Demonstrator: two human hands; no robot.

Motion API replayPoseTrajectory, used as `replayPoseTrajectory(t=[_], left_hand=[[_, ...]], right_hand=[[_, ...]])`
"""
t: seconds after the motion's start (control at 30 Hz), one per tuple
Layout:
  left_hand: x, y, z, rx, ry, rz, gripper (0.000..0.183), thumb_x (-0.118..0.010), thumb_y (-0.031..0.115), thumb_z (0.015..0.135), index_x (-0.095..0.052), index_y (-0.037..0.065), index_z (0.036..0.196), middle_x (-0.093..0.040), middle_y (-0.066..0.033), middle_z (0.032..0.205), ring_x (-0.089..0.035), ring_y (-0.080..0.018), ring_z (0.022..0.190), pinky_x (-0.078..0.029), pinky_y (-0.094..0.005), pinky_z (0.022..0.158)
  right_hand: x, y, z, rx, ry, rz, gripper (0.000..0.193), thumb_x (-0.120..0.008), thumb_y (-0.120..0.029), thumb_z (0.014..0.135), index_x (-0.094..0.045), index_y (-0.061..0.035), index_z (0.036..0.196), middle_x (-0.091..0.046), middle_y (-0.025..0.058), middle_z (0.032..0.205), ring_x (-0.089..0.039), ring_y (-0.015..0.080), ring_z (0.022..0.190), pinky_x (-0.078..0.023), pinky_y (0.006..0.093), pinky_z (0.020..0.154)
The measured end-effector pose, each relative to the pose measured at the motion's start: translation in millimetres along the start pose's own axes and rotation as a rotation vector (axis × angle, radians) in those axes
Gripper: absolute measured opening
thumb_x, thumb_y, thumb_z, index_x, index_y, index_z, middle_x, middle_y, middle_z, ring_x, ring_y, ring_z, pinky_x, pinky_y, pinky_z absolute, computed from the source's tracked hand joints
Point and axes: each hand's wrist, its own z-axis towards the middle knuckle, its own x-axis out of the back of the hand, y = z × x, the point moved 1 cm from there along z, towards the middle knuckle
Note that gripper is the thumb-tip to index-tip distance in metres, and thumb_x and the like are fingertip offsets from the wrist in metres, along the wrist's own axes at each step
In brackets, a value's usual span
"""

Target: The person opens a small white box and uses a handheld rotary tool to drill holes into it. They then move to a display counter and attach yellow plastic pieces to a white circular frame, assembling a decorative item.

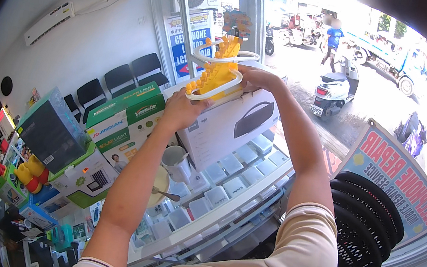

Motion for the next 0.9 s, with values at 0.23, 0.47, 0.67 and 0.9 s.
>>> replayPoseTrajectory(t=[0.23, 0.47, 0.67, 0.9], left_hand=[[9.8, 5.6, -6.6, 0.028, -0.027, -0.061, 0.097, -0.065, 0.065, 0.092, -0.046, -0.012, 0.148, -0.052, -0.0288, 0.149, -0.046, -0.0386, 0.142, -0.036, -0.0432, 0.12], [3.7, 3.8, -6.7, 0.006, 0.066, -0.054, 0.094, -0.066, 0.064, 0.091, -0.049, -0.012, 0.145, -0.058, -0.0276, 0.142, -0.051, -0.0386, 0.136, -0.039, -0.0438, 0.117], [4.3, 3.6, -2.9, -0.006, 0.022, -0.071, 0.095, -0.066, 0.064, 0.091, -0.05, -0.013, 0.144, -0.059, -0.0276, 0.141, -0.052, -0.0382, 0.135, -0.04, -0.0441, 0.116], [3.6, 3.2, -4.0, -0.013, 0.04, -0.065, 0.092, -0.067, 0.065, 0.091, -0.052, -0.01, 0.142, -0.061, -0.0268, 0.138, -0.054, -0.0383, 0.132, -0.042, -0.0455, 0.114]], right_hand=[[-1.7, -2.4, -4.7, 0.012, 0.066, -0.035, 0.08, -0.054, 0.008, 0.078, -0.05, -0.0142, 0.154, -0.059, 0.0134, 0.143, -0.055, 0.0209, 0.13, -0.045, 0.029, 0.111], [-1.6, 3.6, -1.1, 0.051, 0.056, -0.011, 0.081, -0.054, 0.0, 0.071, -0.051, -0.0137, 0.151, -0.062, 0.0114, 0.129, -0.058, 0.018, 0.115, -0.049, 0.0279, 0.098], [2.4, -3.2, -2.7, -0.022, 0.015, 0.026, 0.078, -0.051, 0.005, 0.072, -0.053, -0.0134, 0.148, -0.063, 0.0082, 0.117, -0.059, 0.0135, 0.102, -0.05, 0.0241, 0.091], [4.0, 13.1, 12.1, 0.119, 0.031, -0.039, 0.06, -0.055, 0.001, 0.086, -0.056, -0.0077, 0.146, -0.066, 0.0027, 0.125, -0.062, 0.008, 0.105, -0.051, 0.0197, 0.093]])
